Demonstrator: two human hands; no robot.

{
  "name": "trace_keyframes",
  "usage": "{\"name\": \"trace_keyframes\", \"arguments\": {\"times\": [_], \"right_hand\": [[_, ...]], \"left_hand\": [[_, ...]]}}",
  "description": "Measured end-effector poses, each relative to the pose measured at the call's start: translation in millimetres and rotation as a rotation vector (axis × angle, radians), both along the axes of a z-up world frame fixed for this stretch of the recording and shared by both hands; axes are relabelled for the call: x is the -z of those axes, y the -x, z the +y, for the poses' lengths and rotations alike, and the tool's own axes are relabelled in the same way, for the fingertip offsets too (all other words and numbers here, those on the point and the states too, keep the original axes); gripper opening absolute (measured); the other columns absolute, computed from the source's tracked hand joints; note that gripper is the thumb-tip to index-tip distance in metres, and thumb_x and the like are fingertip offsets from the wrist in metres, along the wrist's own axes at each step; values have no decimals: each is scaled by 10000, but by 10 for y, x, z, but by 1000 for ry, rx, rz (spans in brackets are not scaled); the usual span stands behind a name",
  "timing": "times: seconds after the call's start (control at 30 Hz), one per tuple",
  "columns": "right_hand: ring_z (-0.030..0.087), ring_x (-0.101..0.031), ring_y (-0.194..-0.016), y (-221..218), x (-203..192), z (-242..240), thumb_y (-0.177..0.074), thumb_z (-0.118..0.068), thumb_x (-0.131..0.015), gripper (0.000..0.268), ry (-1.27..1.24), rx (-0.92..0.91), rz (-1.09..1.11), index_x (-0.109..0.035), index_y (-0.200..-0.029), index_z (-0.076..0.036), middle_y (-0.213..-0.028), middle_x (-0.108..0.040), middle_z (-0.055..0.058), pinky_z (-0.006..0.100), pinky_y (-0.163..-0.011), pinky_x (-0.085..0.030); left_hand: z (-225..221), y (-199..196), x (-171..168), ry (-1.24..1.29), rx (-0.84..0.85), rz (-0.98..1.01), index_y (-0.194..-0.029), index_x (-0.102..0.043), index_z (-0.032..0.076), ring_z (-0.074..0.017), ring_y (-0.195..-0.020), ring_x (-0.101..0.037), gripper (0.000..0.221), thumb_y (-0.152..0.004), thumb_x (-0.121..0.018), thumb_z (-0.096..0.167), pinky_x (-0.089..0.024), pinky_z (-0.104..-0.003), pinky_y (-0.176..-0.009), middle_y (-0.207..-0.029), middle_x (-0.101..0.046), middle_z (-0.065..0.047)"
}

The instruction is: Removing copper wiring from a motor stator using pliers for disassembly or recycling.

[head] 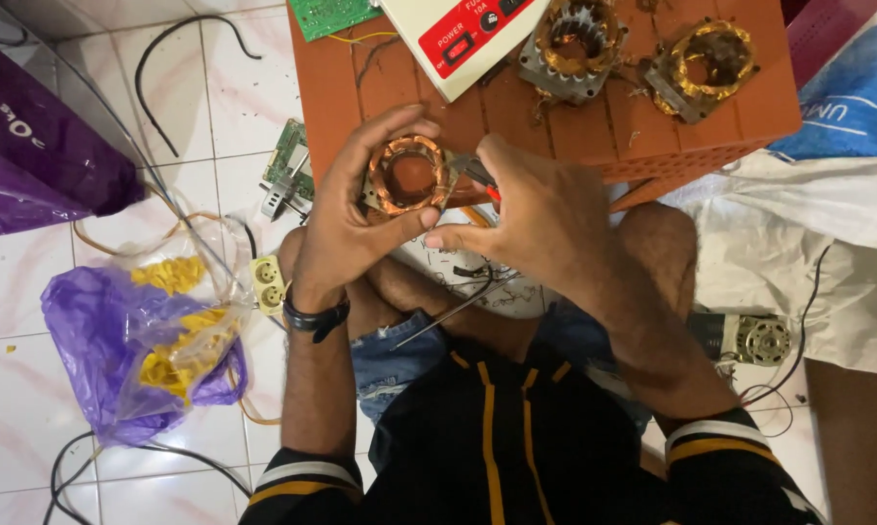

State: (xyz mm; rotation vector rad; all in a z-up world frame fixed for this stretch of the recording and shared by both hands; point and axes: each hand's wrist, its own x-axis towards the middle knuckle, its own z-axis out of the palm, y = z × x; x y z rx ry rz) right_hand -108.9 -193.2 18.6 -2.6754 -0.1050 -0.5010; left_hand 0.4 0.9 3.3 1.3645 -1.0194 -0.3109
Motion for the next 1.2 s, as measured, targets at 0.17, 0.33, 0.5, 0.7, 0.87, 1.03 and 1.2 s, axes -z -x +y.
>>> {"name": "trace_keyframes", "arguments": {"times": [0.17, 0.33, 0.5, 0.7, 0.87, 1.03, 1.2], "right_hand": [[187, -561, -464, -36, 10, 2, -706, -605, -960, 757, -24, -19, 14, -572, -984, -16, -730, -671, 84, 321, -422, -439], [200, -547, -455, -47, -5, -3, -696, -624, -964, 767, -22, -11, 47, -559, -971, -34, -706, -653, 75, 349, -445, -436], [137, -481, -389, -51, -29, -17, -774, -516, -951, 612, -56, -62, 89, -590, -911, -40, -638, -632, 32, 295, -349, -336], [178, -542, -439, -34, -99, -3, -734, -596, -960, 678, -38, 9, 121, -566, -898, -69, -657, -635, 28, 330, -428, -407], [171, -516, -407, -50, -39, -42, -756, -639, -926, 712, -25, 0, 124, -559, -934, -56, -644, -626, 32, 319, -401, -395], [127, -457, -382, -43, -7, -38, -768, -660, -878, 672, -51, -19, 110, -554, -877, -82, -619, -591, -8, 290, -366, -331], [198, -527, -455, -8, -77, 12, -729, -520, -969, 685, -125, -32, -33, -608, -961, 14, -653, -632, 76, 343, -434, -390]], "left_hand": [[6, -29, 61, -14, -12, -60, -1506, -426, 107, -254, -1399, -575, 769, -860, -840, 62, -478, -424, -1262, -1524, -496, -131], [11, -35, 57, -28, -15, -95, -1506, -428, 116, -252, -1413, -566, 740, -885, -829, 92, -453, -433, -1290, -1550, -462, -121], [-4, -66, 136, -3, -7, -116, -1519, -422, 144, -252, -1414, -568, 761, -886, -844, 130, -454, -466, -1308, -1558, -456, -114], [-32, -39, 35, 21, -17, -142, -1355, -500, 128, -311, -1495, -449, 598, -858, -833, 123, -369, -526, -1342, -1393, -576, -76], [-51, -13, -7, -16, -56, -157, -1142, -545, 90, -349, -1470, -439, 373, -866, -787, 159, -394, -542, -1283, -1372, -564, -132], [-100, 43, -94, -41, -106, -149, -1057, -567, 40, -349, -1399, -492, 232, -984, -608, 257, -450, -505, -1169, -1330, -581, -173], [-167, 78, -206, -122, -213, -8, -950, -604, 35, -173, -1108, -585, 81, -929, -630, -40, -453, -266, -906, -1282, -624, -118]]}}
